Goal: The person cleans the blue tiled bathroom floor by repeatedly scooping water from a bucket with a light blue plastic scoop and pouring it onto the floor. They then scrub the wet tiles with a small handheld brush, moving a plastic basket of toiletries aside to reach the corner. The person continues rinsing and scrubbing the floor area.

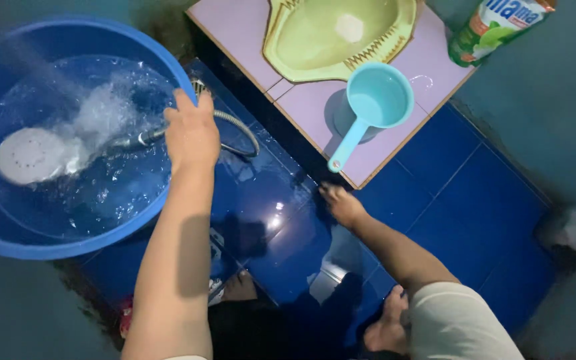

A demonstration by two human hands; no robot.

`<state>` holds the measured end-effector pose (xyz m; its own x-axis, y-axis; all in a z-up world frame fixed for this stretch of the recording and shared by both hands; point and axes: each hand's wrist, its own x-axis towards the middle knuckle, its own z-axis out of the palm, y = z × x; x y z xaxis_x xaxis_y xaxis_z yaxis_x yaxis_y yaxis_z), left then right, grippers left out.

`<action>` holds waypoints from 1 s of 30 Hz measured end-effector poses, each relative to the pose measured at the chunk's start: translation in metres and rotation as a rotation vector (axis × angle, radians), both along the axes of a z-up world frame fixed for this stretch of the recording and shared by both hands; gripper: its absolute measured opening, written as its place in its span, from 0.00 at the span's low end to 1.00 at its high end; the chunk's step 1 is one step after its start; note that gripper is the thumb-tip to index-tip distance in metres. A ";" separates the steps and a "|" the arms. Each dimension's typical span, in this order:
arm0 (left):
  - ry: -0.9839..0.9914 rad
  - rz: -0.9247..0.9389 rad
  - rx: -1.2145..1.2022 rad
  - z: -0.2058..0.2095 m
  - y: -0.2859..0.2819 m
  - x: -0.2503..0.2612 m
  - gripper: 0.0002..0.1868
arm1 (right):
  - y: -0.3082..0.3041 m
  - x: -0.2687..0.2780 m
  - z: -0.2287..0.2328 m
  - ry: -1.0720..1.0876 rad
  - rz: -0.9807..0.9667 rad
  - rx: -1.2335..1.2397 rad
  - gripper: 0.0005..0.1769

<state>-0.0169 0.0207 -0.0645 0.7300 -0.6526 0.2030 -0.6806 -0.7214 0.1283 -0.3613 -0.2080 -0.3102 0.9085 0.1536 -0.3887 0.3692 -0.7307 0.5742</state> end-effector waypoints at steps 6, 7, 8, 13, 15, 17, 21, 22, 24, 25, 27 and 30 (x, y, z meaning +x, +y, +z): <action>-0.065 0.043 0.004 -0.003 -0.002 -0.003 0.17 | 0.004 0.017 0.029 0.011 0.045 0.064 0.17; -0.005 0.043 0.042 0.005 -0.002 -0.004 0.19 | 0.000 0.045 0.033 -0.095 0.057 0.132 0.17; 0.056 0.043 0.080 0.012 -0.002 -0.004 0.21 | -0.003 0.074 0.038 -0.201 0.068 0.200 0.16; 0.041 0.052 0.079 0.014 -0.001 -0.007 0.21 | -0.003 0.092 -0.066 -0.348 -0.004 -0.227 0.15; 0.034 0.048 0.058 0.016 -0.001 -0.007 0.21 | 0.000 0.063 -0.058 -0.154 -0.021 0.346 0.14; -0.020 0.042 0.091 0.022 0.003 -0.013 0.21 | 0.003 0.027 -0.096 0.088 -0.009 0.034 0.23; 0.009 0.030 0.037 0.011 -0.002 0.001 0.20 | -0.031 0.104 -0.124 -0.020 0.026 0.171 0.19; 0.005 0.030 0.023 0.017 -0.005 0.002 0.21 | -0.033 0.132 -0.108 -0.055 0.017 0.122 0.20; 0.029 0.022 0.047 0.017 0.003 -0.006 0.21 | -0.005 0.147 -0.087 -0.062 -0.003 0.111 0.20; 0.031 0.019 0.035 0.017 0.001 -0.004 0.21 | -0.001 0.155 -0.072 -0.089 -0.034 0.059 0.21; 0.035 0.012 0.024 0.014 0.001 -0.002 0.22 | 0.004 0.139 -0.059 -0.114 -0.068 0.008 0.23; 0.008 0.006 -0.006 0.005 0.000 0.005 0.21 | 0.004 0.074 -0.056 -0.078 -0.094 0.190 0.21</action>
<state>-0.0119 0.0211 -0.0597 0.7353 -0.6471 0.2013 -0.6754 -0.7244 0.1384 -0.2874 -0.2036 -0.3661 0.9484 0.1307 -0.2890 0.2545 -0.8574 0.4474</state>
